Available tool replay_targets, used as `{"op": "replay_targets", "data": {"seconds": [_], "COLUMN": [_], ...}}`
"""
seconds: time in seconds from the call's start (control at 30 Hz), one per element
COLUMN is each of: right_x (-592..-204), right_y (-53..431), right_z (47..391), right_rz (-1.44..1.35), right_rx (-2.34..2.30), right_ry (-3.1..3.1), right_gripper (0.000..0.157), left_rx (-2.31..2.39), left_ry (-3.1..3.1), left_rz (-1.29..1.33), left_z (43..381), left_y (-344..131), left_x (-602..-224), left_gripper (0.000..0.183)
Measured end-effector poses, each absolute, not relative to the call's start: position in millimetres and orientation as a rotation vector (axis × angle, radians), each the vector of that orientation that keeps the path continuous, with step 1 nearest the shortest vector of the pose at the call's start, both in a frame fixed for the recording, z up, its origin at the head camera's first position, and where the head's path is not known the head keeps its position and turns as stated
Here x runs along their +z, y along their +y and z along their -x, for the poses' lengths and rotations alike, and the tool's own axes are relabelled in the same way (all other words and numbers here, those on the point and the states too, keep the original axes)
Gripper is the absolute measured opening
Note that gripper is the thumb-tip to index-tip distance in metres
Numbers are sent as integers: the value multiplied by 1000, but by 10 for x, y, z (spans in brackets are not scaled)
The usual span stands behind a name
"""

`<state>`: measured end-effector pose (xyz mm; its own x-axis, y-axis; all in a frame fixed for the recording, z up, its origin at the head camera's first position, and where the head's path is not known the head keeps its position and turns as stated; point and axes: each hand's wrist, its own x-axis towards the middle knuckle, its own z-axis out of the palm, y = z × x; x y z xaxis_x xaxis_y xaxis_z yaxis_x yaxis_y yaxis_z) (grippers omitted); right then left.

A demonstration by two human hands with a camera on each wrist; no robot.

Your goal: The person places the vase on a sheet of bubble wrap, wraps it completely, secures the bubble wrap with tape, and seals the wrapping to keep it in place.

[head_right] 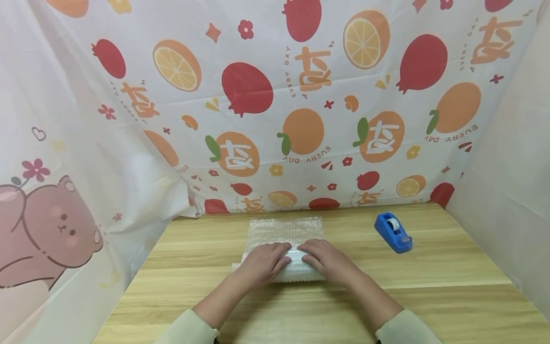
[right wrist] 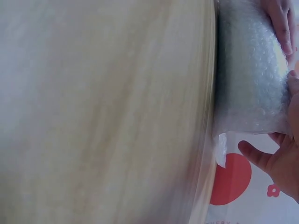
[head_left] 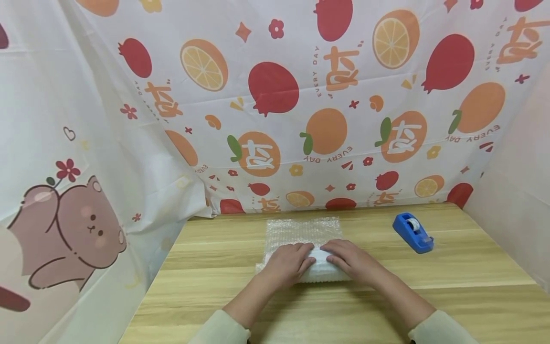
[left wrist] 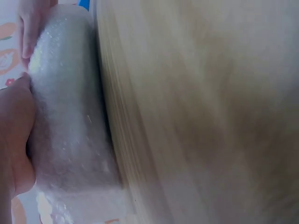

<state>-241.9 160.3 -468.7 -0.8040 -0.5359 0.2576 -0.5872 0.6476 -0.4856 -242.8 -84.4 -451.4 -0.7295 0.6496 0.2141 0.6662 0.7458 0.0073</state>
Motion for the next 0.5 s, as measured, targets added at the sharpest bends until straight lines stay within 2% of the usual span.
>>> {"op": "replay_targets", "data": {"seconds": [0.23,0.5], "right_x": [-4711,-4700], "right_y": [1608,1607], "right_z": [2437,2478], "right_rz": [-912,-901], "right_rx": [908,930], "right_ry": [-2810,-2829], "right_gripper": [44,46], "left_rx": [-79,-161], "left_ry": [-2821,-2893], "left_rz": [1011,952], "left_z": [2546,2589], "left_y": [-858,-851], "left_x": [-4559,-4546], "left_gripper": [54,53]}}
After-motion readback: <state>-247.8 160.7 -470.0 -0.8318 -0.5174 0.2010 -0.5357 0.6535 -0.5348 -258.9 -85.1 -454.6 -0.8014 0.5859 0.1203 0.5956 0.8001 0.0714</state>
